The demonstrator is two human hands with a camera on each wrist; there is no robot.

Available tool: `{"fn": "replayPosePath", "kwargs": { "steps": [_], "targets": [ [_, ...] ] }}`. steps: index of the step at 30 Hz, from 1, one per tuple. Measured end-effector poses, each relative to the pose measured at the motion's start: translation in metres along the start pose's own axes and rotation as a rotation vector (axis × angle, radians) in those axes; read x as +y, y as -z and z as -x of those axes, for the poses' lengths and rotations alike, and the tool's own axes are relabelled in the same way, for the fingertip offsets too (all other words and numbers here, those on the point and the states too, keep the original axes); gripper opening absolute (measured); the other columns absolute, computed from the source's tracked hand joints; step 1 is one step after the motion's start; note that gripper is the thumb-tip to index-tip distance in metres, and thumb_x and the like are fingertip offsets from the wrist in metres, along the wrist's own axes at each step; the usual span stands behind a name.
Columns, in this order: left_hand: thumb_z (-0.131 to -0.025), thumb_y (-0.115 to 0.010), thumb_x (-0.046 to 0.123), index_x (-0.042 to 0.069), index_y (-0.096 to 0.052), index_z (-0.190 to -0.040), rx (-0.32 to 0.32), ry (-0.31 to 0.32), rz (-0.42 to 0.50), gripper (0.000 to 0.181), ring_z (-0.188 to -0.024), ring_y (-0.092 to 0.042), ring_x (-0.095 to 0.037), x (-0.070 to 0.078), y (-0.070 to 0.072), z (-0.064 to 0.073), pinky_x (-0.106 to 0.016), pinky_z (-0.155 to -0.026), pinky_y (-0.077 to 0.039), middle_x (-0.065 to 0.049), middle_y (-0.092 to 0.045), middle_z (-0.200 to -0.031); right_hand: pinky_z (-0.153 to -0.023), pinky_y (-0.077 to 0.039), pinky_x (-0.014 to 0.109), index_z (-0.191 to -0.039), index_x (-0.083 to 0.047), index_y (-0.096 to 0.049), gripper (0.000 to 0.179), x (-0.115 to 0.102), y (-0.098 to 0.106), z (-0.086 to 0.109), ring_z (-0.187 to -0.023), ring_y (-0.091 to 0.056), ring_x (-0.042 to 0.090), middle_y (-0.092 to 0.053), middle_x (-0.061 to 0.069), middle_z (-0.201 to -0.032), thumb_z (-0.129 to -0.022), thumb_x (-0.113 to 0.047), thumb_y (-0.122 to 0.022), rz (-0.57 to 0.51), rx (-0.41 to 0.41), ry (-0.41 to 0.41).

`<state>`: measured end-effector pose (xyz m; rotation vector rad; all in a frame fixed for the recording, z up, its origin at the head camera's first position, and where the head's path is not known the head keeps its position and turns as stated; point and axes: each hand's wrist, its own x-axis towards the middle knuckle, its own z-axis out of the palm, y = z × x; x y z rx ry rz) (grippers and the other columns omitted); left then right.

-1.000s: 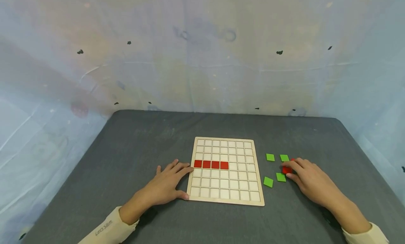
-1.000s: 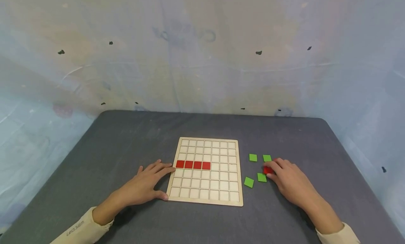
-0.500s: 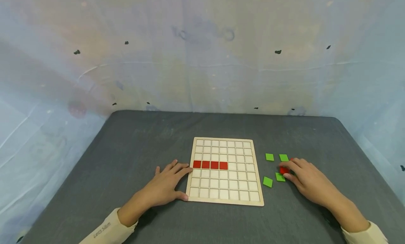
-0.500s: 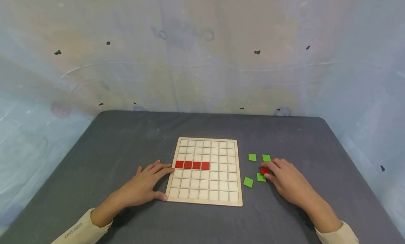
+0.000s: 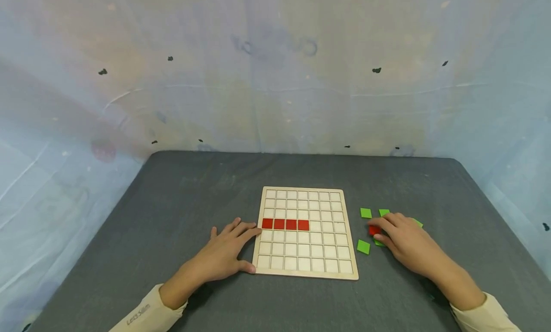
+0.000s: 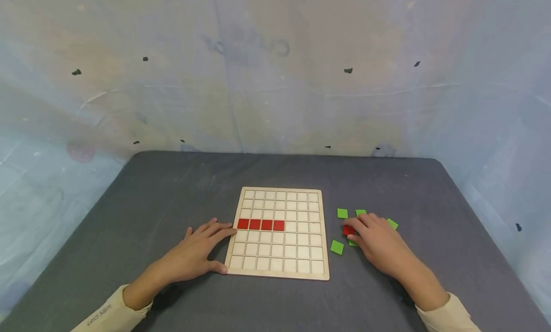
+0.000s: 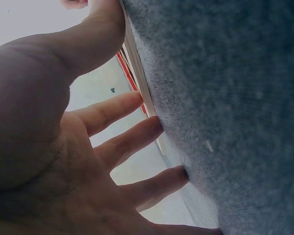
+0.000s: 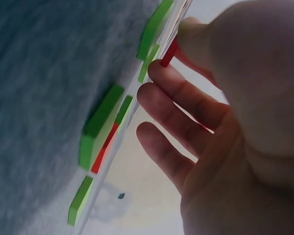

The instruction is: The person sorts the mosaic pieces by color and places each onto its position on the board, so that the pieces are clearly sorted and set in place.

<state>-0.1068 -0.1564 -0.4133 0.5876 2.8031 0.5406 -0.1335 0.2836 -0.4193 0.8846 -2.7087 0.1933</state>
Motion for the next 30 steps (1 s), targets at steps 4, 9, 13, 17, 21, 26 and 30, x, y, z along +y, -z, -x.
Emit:
{"fn": "replayPosePath", "kwargs": {
  "steps": [4, 9, 13, 17, 21, 26, 30],
  "targets": [
    [-0.073, -0.081, 0.048, 0.029, -0.046, -0.149, 0.000, 0.001, 0.000, 0.085, -0.152, -0.023, -0.039, 0.000, 0.000, 0.000, -0.084, -0.102, -0.018, 0.003, -0.039, -0.158, -0.076, -0.047, 0.041, -0.120, -0.018, -0.066, 0.037, -0.004, -0.002, -0.003, -0.088, -0.057, 0.015, -0.062, -0.004, -0.100, -0.086, -0.019, -0.077, -0.010, -0.011, -0.002],
    [-0.073, -0.081, 0.049, 0.029, -0.046, -0.148, 0.003, 0.000, -0.003, 0.085, -0.152, -0.023, -0.039, 0.000, 0.000, 0.000, -0.084, -0.102, -0.018, 0.003, -0.039, -0.158, -0.079, -0.047, 0.040, -0.120, -0.018, -0.066, 0.034, -0.011, -0.004, -0.007, -0.090, -0.057, 0.014, -0.063, -0.005, -0.101, -0.087, -0.019, -0.076, -0.014, -0.007, 0.017],
    [-0.073, -0.081, 0.049, 0.029, -0.046, -0.149, 0.005, -0.002, -0.007, 0.085, -0.152, -0.022, -0.038, -0.001, 0.000, 0.000, -0.084, -0.102, -0.018, 0.004, -0.039, -0.158, -0.080, -0.048, 0.037, -0.120, -0.020, -0.066, 0.035, -0.016, -0.005, -0.011, -0.091, -0.058, 0.012, -0.062, -0.006, -0.099, -0.087, -0.020, -0.076, -0.008, 0.010, 0.030],
    [-0.073, -0.081, 0.049, 0.029, -0.046, -0.149, 0.002, -0.001, -0.005, 0.085, -0.152, -0.022, -0.039, -0.001, 0.001, -0.001, -0.084, -0.102, -0.018, 0.003, -0.039, -0.158, -0.078, -0.049, 0.035, -0.122, -0.021, -0.066, 0.035, -0.020, -0.007, -0.016, -0.090, -0.057, 0.011, -0.061, -0.006, -0.101, -0.088, -0.023, -0.076, -0.002, -0.033, 0.011],
    [-0.073, -0.081, 0.048, 0.029, -0.046, -0.148, 0.000, 0.002, 0.003, 0.085, -0.152, -0.022, -0.039, 0.000, 0.001, 0.001, -0.084, -0.102, -0.018, 0.003, -0.039, -0.158, -0.081, -0.052, 0.037, -0.123, -0.022, -0.066, 0.035, -0.026, -0.008, -0.020, -0.093, -0.059, 0.013, -0.063, -0.005, -0.105, -0.089, -0.026, -0.075, -0.007, -0.081, -0.009],
    [-0.074, -0.082, 0.048, 0.030, -0.046, -0.149, 0.004, -0.004, 0.011, 0.085, -0.153, -0.022, -0.038, 0.000, -0.001, 0.002, -0.084, -0.103, -0.017, 0.004, -0.040, -0.158, -0.082, -0.052, 0.036, -0.123, -0.023, -0.066, 0.035, -0.031, -0.008, -0.020, -0.093, -0.058, 0.011, -0.063, -0.006, -0.106, -0.090, -0.027, -0.075, -0.012, -0.080, -0.007],
    [-0.073, -0.081, 0.049, 0.030, -0.046, -0.149, 0.005, -0.004, 0.005, 0.085, -0.153, -0.022, -0.038, -0.001, -0.001, 0.001, -0.084, -0.102, -0.017, 0.004, -0.039, -0.158, -0.081, -0.051, 0.036, -0.123, -0.022, -0.066, 0.034, -0.031, -0.008, -0.021, -0.091, -0.058, 0.011, -0.063, -0.005, -0.105, -0.090, -0.026, -0.074, -0.002, -0.083, -0.005]
  ]
}}
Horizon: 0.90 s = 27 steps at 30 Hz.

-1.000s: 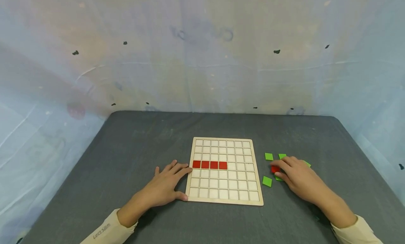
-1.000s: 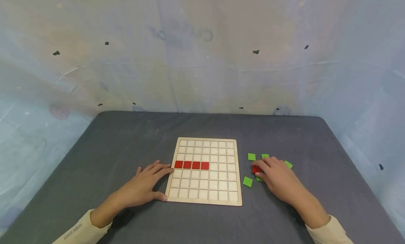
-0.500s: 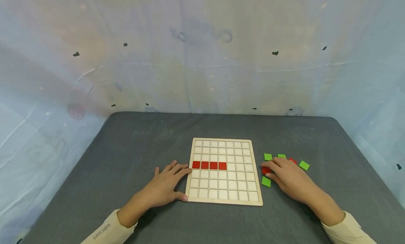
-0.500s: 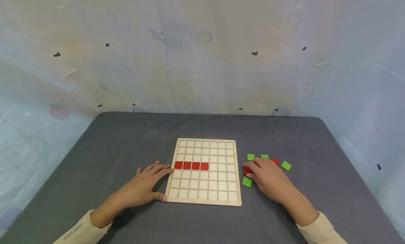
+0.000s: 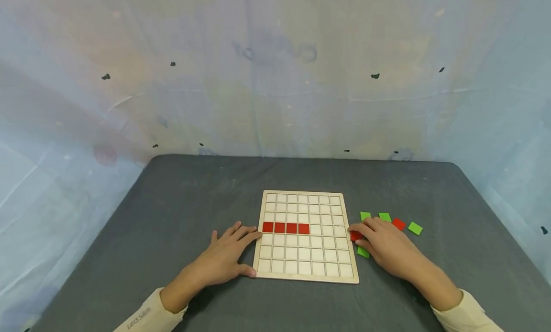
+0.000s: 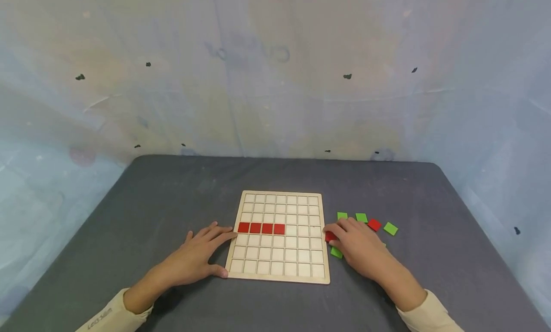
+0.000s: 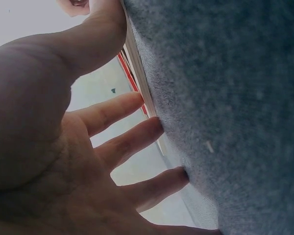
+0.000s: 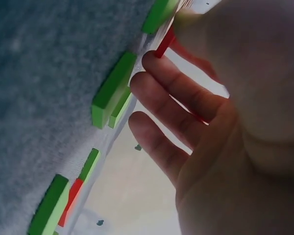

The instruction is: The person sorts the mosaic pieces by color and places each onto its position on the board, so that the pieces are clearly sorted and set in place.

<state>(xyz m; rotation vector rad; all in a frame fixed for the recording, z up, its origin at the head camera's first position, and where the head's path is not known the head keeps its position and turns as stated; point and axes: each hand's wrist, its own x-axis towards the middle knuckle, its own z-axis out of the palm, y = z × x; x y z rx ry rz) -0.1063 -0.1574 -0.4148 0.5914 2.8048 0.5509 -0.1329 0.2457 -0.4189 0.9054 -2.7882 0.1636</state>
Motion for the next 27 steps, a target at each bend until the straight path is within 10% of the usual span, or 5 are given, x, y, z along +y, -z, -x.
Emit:
{"fn": "replayPosePath", "kwargs": {
  "steps": [27],
  "targets": [
    [-0.074, -0.080, 0.052, 0.031, -0.045, -0.149, -0.010, 0.000, -0.022, 0.086, -0.153, -0.022, -0.039, -0.002, 0.000, -0.003, -0.084, -0.102, -0.018, 0.004, -0.038, -0.158, -0.079, -0.048, 0.035, -0.118, -0.021, -0.066, 0.033, -0.024, -0.007, -0.025, -0.093, -0.059, 0.014, -0.061, -0.003, -0.103, -0.087, -0.024, -0.078, 0.034, 0.022, 0.037]
  ]
}}
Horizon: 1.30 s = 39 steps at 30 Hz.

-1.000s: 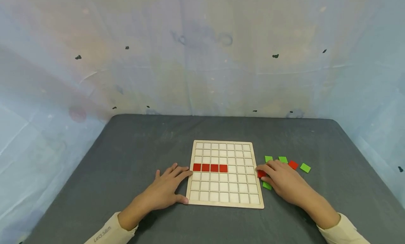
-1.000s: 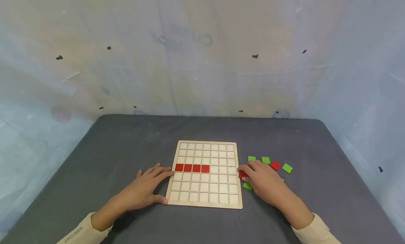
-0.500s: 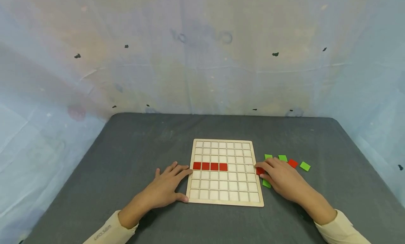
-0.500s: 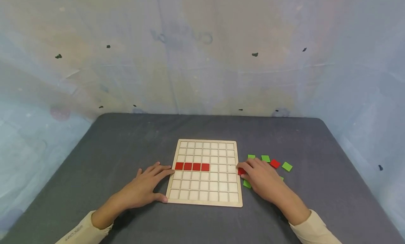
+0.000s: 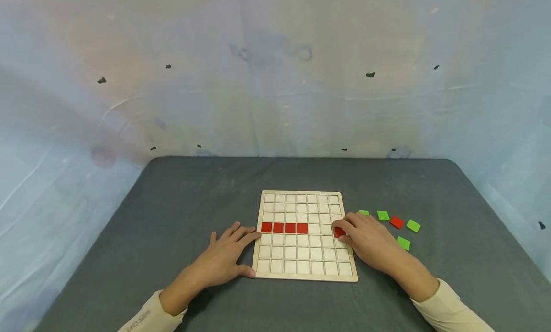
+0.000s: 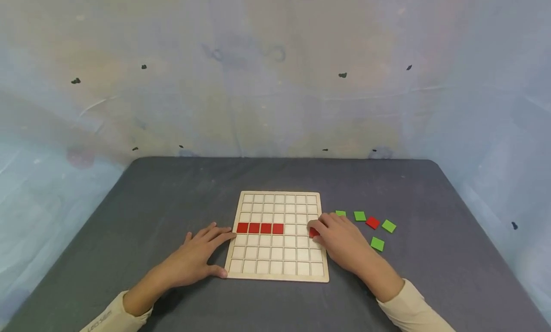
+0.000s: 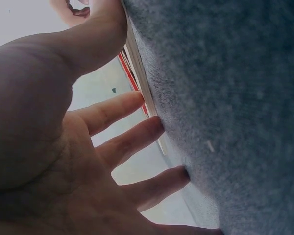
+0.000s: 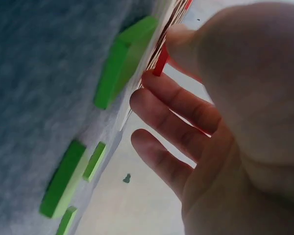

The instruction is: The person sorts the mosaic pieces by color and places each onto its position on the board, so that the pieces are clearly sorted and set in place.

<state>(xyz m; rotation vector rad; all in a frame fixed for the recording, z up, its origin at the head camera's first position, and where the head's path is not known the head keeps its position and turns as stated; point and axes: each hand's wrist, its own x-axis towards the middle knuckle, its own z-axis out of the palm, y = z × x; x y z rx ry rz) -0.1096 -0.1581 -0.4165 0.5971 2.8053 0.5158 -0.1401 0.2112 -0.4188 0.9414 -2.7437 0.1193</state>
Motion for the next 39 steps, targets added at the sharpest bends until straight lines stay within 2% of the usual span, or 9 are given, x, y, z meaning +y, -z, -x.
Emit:
{"fn": "replayPosePath", "kwargs": {
  "steps": [6, 16, 25, 33, 39],
  "targets": [
    [-0.074, -0.079, 0.053, 0.032, -0.044, -0.150, 0.015, -0.004, -0.002, 0.086, -0.152, -0.023, -0.039, -0.002, -0.003, 0.001, -0.085, -0.102, -0.019, 0.004, -0.039, -0.158, -0.084, -0.051, 0.036, -0.120, -0.022, -0.065, 0.035, -0.007, -0.003, -0.007, -0.096, -0.057, 0.015, -0.061, -0.004, -0.105, -0.088, -0.027, -0.077, 0.024, -0.023, 0.025],
    [-0.074, -0.080, 0.051, 0.030, -0.045, -0.149, 0.014, -0.013, 0.010, 0.085, -0.152, -0.023, -0.039, 0.000, -0.003, -0.001, -0.085, -0.101, -0.019, 0.003, -0.040, -0.157, -0.087, -0.051, 0.036, -0.120, -0.021, -0.065, 0.033, -0.013, -0.005, -0.015, -0.100, -0.058, 0.017, -0.063, -0.002, -0.106, -0.090, -0.027, -0.075, 0.050, -0.009, 0.071],
    [-0.073, -0.080, 0.051, 0.030, -0.045, -0.149, 0.024, -0.006, -0.002, 0.086, -0.152, -0.024, -0.039, 0.001, -0.002, 0.001, -0.085, -0.101, -0.019, 0.003, -0.040, -0.157, -0.090, -0.051, 0.038, -0.119, -0.023, -0.064, 0.030, -0.022, -0.006, -0.017, -0.099, -0.058, 0.017, -0.061, -0.002, -0.105, -0.091, -0.030, -0.073, 0.051, -0.029, 0.043],
    [-0.074, -0.080, 0.050, 0.030, -0.045, -0.149, 0.022, -0.006, 0.004, 0.085, -0.152, -0.024, -0.039, 0.002, -0.001, 0.001, -0.085, -0.101, -0.019, 0.003, -0.039, -0.158, -0.087, -0.051, 0.036, -0.120, -0.025, -0.064, 0.030, -0.031, -0.003, -0.019, -0.097, -0.058, 0.015, -0.062, -0.004, -0.105, -0.092, -0.031, -0.072, 0.029, -0.047, 0.006],
    [-0.074, -0.080, 0.050, 0.030, -0.045, -0.149, 0.014, -0.007, 0.003, 0.085, -0.152, -0.024, -0.039, 0.002, 0.000, 0.001, -0.085, -0.101, -0.019, 0.003, -0.039, -0.158, -0.081, -0.052, 0.035, -0.119, -0.022, -0.066, 0.033, -0.028, 0.001, -0.022, -0.094, -0.059, 0.015, -0.062, -0.003, -0.103, -0.088, -0.026, -0.077, -0.014, -0.008, 0.004]
  ]
}}
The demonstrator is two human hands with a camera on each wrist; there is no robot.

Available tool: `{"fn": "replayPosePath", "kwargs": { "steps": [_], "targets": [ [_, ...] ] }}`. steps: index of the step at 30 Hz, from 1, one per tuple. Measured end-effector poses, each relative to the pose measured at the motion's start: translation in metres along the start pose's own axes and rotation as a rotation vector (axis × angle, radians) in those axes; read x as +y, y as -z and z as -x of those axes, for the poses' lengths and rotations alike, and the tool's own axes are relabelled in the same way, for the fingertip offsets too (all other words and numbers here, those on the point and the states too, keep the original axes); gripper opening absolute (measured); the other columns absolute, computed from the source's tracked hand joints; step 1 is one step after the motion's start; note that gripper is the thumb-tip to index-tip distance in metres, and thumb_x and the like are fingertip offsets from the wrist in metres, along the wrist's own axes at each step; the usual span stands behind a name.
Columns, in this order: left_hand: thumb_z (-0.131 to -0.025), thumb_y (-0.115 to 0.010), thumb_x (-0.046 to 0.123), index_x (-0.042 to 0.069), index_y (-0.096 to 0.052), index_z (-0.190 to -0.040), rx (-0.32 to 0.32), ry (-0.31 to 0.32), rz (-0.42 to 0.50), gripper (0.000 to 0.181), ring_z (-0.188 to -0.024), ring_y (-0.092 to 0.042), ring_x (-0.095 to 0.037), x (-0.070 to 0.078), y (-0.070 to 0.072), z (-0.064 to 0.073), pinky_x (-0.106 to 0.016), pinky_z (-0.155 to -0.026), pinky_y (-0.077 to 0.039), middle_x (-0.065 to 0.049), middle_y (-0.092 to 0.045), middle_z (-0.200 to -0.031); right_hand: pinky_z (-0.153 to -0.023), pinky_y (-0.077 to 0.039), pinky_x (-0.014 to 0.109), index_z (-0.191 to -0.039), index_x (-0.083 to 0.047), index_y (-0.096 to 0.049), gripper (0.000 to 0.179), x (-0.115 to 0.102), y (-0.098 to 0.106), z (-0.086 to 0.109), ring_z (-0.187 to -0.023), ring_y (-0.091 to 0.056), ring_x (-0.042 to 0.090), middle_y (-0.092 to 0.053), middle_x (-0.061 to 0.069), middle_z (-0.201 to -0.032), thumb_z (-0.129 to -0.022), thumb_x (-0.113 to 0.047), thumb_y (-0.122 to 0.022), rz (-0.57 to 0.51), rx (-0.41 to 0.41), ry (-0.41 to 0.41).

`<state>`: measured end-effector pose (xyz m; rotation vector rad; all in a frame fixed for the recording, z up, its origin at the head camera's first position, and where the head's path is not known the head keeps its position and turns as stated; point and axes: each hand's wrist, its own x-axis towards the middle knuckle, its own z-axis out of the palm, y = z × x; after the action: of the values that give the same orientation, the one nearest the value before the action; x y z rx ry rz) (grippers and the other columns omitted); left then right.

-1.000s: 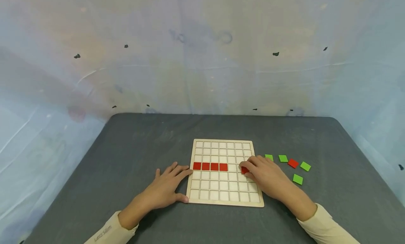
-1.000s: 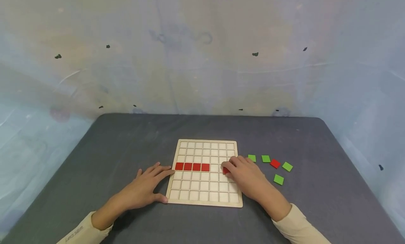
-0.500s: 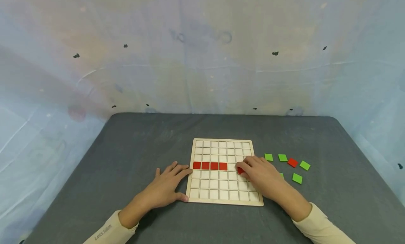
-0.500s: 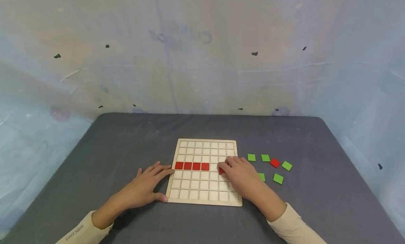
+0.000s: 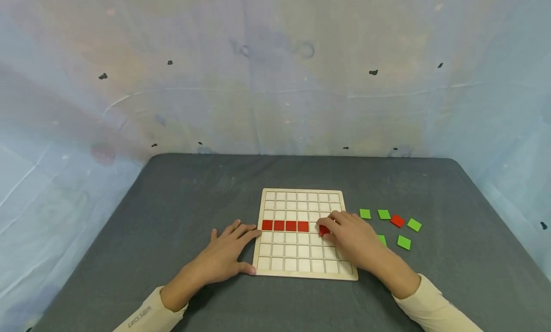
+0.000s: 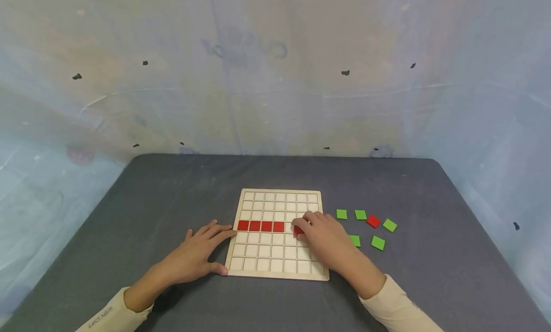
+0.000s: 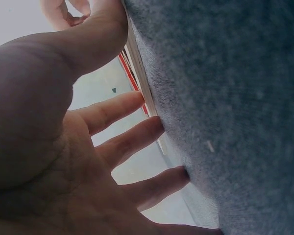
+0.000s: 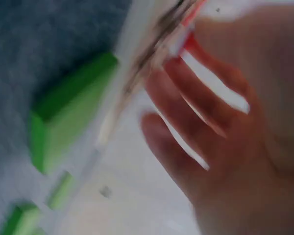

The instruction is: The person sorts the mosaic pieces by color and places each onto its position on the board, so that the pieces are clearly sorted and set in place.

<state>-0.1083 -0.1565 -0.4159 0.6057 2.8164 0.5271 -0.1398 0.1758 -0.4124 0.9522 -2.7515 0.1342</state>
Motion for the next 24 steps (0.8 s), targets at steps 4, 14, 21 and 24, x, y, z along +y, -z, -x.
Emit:
{"fn": "replayPosePath", "kwargs": {
  "steps": [4, 14, 21, 24],
  "targets": [
    [-0.074, -0.080, 0.050, 0.030, -0.045, -0.149, 0.002, -0.010, 0.001, 0.085, -0.152, -0.023, -0.039, 0.000, 0.001, -0.001, -0.084, -0.102, -0.018, 0.003, -0.039, -0.158, -0.075, -0.050, 0.033, -0.119, -0.021, -0.068, 0.035, 0.006, 0.009, -0.006, -0.090, -0.059, 0.013, -0.063, -0.003, -0.101, -0.086, -0.024, -0.079, -0.041, 0.031, 0.000],
    [-0.074, -0.080, 0.049, 0.029, -0.045, -0.149, -0.001, -0.012, 0.011, 0.085, -0.152, -0.023, -0.040, 0.000, 0.001, 0.000, -0.084, -0.102, -0.019, 0.002, -0.039, -0.159, -0.074, -0.052, 0.034, -0.121, -0.018, -0.068, 0.035, 0.007, 0.012, -0.027, -0.085, -0.062, 0.015, -0.066, -0.001, -0.106, -0.088, -0.021, -0.078, -0.110, 0.008, 0.036],
    [-0.075, -0.080, 0.049, 0.029, -0.045, -0.149, 0.004, -0.017, 0.011, 0.084, -0.152, -0.023, -0.040, -0.001, 0.000, 0.000, -0.084, -0.101, -0.020, 0.002, -0.039, -0.158, -0.074, -0.053, 0.033, -0.122, -0.018, -0.068, 0.033, 0.006, 0.004, -0.033, -0.083, -0.062, 0.014, -0.067, -0.001, -0.107, -0.090, -0.021, -0.075, -0.144, 0.006, 0.036],
    [-0.074, -0.080, 0.049, 0.029, -0.045, -0.149, 0.006, -0.016, 0.011, 0.084, -0.152, -0.024, -0.040, -0.001, 0.000, 0.001, -0.085, -0.101, -0.020, 0.002, -0.039, -0.158, -0.074, -0.053, 0.034, -0.121, -0.017, -0.068, 0.032, 0.005, 0.001, -0.034, -0.084, -0.063, 0.015, -0.067, -0.001, -0.108, -0.090, -0.023, -0.075, -0.141, -0.010, 0.025]
  ]
}}
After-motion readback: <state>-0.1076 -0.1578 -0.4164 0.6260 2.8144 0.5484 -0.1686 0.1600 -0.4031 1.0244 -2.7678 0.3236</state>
